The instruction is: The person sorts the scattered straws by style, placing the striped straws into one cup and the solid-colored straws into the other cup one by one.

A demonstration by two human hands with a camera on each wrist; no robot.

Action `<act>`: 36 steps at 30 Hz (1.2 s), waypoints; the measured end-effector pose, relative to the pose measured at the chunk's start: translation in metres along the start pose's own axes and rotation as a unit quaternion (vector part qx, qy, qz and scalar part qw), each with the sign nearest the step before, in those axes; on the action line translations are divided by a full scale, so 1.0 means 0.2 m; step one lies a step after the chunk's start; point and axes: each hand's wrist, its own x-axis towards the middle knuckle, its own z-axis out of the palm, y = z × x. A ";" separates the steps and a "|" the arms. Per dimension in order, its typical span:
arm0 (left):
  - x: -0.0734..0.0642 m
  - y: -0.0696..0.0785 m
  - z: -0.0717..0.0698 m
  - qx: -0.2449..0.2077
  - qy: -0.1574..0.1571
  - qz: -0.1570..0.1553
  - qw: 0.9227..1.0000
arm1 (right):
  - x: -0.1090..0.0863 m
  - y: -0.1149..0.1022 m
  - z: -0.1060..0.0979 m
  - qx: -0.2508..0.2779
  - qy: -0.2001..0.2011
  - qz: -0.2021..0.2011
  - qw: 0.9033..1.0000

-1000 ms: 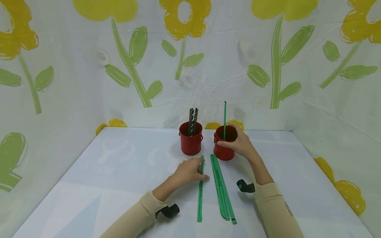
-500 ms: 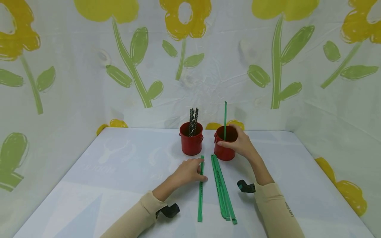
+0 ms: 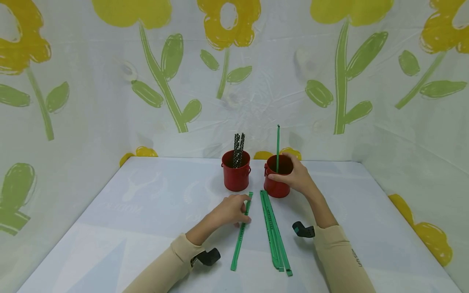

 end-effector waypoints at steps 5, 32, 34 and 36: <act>0.01 -0.01 -0.01 -0.023 -0.020 -0.002 1.000 | 0.00 0.00 0.00 0.002 -0.002 0.002 1.000; 0.01 -0.03 -0.01 -0.026 -0.032 0.008 0.999 | 0.00 0.00 0.00 -0.003 -0.001 0.002 1.000; 0.01 -0.03 -0.01 -0.025 -0.030 0.011 0.999 | 0.00 0.00 0.00 -0.003 -0.002 0.006 1.000; 0.01 -0.03 -0.01 -0.027 -0.028 0.016 0.999 | 0.00 0.00 0.00 -0.003 -0.003 0.008 1.000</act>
